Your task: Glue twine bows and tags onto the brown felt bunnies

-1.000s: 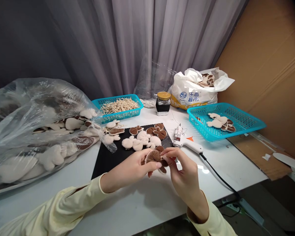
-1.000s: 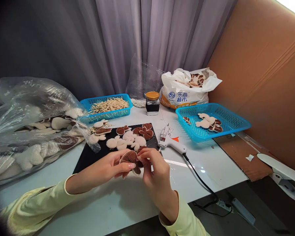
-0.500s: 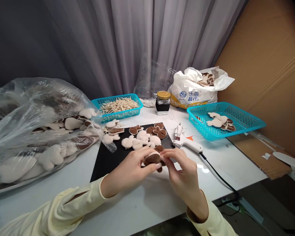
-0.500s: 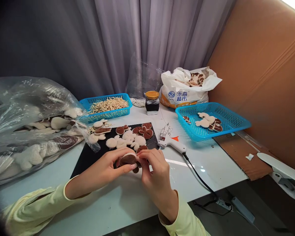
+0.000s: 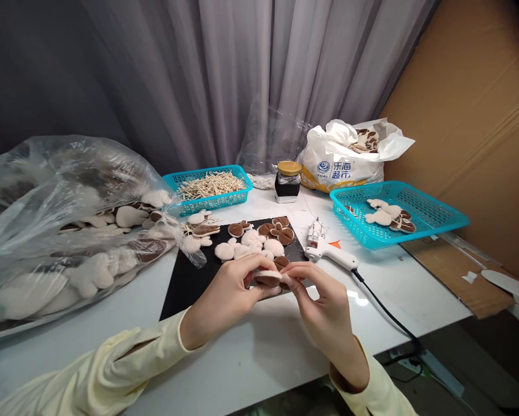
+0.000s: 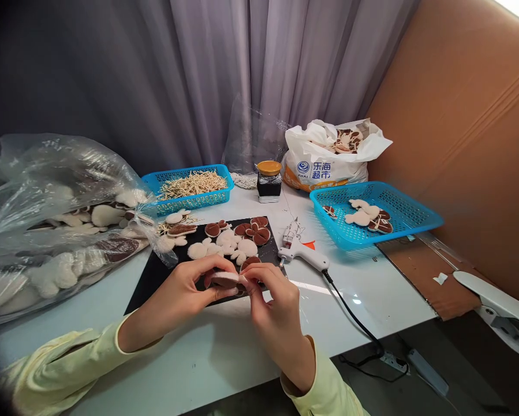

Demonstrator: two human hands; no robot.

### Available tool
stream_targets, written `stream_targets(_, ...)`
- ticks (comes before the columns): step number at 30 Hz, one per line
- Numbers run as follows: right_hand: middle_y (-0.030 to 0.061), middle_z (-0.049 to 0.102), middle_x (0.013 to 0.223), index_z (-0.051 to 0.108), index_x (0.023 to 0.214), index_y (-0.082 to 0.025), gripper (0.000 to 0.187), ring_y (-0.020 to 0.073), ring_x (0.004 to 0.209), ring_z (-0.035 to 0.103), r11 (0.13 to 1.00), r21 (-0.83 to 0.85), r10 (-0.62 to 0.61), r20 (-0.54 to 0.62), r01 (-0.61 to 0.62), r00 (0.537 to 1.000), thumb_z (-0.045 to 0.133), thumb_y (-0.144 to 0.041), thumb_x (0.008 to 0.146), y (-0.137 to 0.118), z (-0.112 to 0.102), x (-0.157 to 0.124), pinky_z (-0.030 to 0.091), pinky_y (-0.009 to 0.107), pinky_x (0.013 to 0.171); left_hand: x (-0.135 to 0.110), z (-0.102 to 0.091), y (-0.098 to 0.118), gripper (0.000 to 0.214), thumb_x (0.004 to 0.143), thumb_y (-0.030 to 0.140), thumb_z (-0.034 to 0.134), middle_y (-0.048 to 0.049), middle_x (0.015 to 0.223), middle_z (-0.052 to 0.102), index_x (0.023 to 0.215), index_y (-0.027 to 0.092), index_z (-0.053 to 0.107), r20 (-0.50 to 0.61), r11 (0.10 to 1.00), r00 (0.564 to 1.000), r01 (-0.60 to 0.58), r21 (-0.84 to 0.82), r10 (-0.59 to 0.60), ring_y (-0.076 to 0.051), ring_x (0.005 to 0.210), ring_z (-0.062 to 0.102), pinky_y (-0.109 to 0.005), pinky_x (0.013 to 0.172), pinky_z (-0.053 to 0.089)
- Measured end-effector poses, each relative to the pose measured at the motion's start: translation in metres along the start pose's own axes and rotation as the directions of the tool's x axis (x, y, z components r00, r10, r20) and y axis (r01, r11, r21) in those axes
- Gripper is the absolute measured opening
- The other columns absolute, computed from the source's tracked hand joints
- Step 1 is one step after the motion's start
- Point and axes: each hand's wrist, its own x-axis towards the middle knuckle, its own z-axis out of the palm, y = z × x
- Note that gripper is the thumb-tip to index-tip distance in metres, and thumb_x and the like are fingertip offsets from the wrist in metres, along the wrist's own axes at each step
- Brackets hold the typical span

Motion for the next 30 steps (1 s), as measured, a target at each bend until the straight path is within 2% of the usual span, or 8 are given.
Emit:
stream_targets(3,0.0036,0.063,0.073,0.062,0.074,-0.017,0.009,0.0153,0.067,0.057,0.956,0.167,0.217,0.144,-0.240,0.966,0.057,-0.019,0.082,-0.002,-0.004,0.003,0.045,0.028,0.061,0.001,-0.006,0.003,0.010,0.075,0.012,0.061,0.0004,0.082,0.048,0.074,0.020,0.068,0.015,0.986,0.990,-0.142,0.087,0.141,-0.013,0.079,0.050,-0.024,0.074,0.041)
stream_targets(6,0.0033,0.063,0.077,0.062,0.073,-0.018,0.008,0.0154,0.071,0.056,0.922,0.253,0.248,0.195,-0.293,0.949,0.060,-0.021,0.080,-0.001,-0.006,0.005,0.044,0.027,0.063,0.003,-0.014,0.004,0.016,0.073,0.011,0.063,0.0013,0.080,0.039,0.073,0.024,0.072,0.070,0.984,0.989,-0.136,0.111,0.129,-0.011,0.078,0.046,-0.023,0.073,0.042)
stream_targets(9,0.0043,0.062,0.085,0.062,0.071,-0.018,0.008,0.0168,0.081,0.058,0.923,0.291,0.203,0.190,-0.252,0.961,0.061,-0.018,0.079,-0.001,-0.005,0.005,0.044,0.029,0.071,0.005,-0.020,0.001,0.016,0.073,0.012,0.063,0.0014,0.080,0.037,0.076,0.025,0.073,0.156,0.995,0.986,-0.074,0.064,0.064,-0.011,0.076,0.045,-0.020,0.066,0.042)
stream_targets(11,0.0049,0.061,0.086,0.062,0.071,-0.018,0.008,0.0175,0.085,0.058,0.931,0.288,0.175,0.183,-0.223,0.967,0.061,-0.016,0.079,-0.001,-0.004,0.004,0.044,0.030,0.075,0.006,-0.021,-0.002,0.017,0.073,0.012,0.064,0.0006,0.084,0.041,0.077,0.025,0.073,0.200,0.998,0.979,-0.052,0.035,0.044,-0.012,0.082,0.046,-0.021,0.069,0.042)
stream_targets(16,0.0058,0.061,0.084,0.059,0.072,-0.017,0.009,0.0161,0.077,0.059,0.959,0.226,0.143,0.145,-0.173,0.979,0.057,-0.012,0.080,-0.003,-0.002,0.003,0.046,0.028,0.066,0.007,-0.021,-0.001,0.015,0.074,0.014,0.062,-0.0005,0.094,0.050,0.079,0.024,0.071,0.231,1.000,0.973,-0.030,0.003,0.029,-0.015,0.093,0.051,-0.026,0.087,0.040)
stream_targets(21,0.0059,0.059,0.079,0.058,0.073,-0.015,0.012,0.0146,0.074,0.057,0.992,0.119,0.046,0.049,-0.052,0.998,0.054,-0.006,0.080,-0.001,-0.001,0.003,0.046,0.026,0.064,0.009,-0.024,0.003,0.018,0.074,0.015,0.057,-0.0029,0.108,0.052,0.086,0.021,0.069,0.272,0.981,0.962,0.066,-0.180,-0.015,-0.020,0.106,0.050,-0.027,0.088,0.042)
stream_targets(26,0.0049,0.058,0.077,0.057,0.074,-0.015,0.016,0.0133,0.071,0.056,0.999,0.037,-0.030,0.002,0.030,1.000,0.052,0.000,0.078,0.001,0.001,0.004,0.044,0.025,0.063,0.006,-0.019,0.001,0.012,0.079,0.025,0.058,-0.0033,0.108,0.055,0.086,0.019,0.064,0.195,0.961,0.972,0.171,-0.217,-0.128,-0.019,0.100,0.053,-0.027,0.082,0.045)
stream_targets(30,0.0038,0.057,0.075,0.055,0.073,-0.016,0.018,0.0130,0.071,0.055,0.999,0.033,-0.034,-0.010,0.035,0.999,0.050,0.001,0.079,0.001,0.002,0.003,0.043,0.024,0.063,0.005,-0.013,-0.001,0.033,0.075,0.019,0.063,-0.0010,0.103,0.058,0.106,0.022,0.053,0.206,0.905,0.964,0.235,-0.356,-0.169,-0.015,0.096,0.055,-0.025,0.081,0.045)
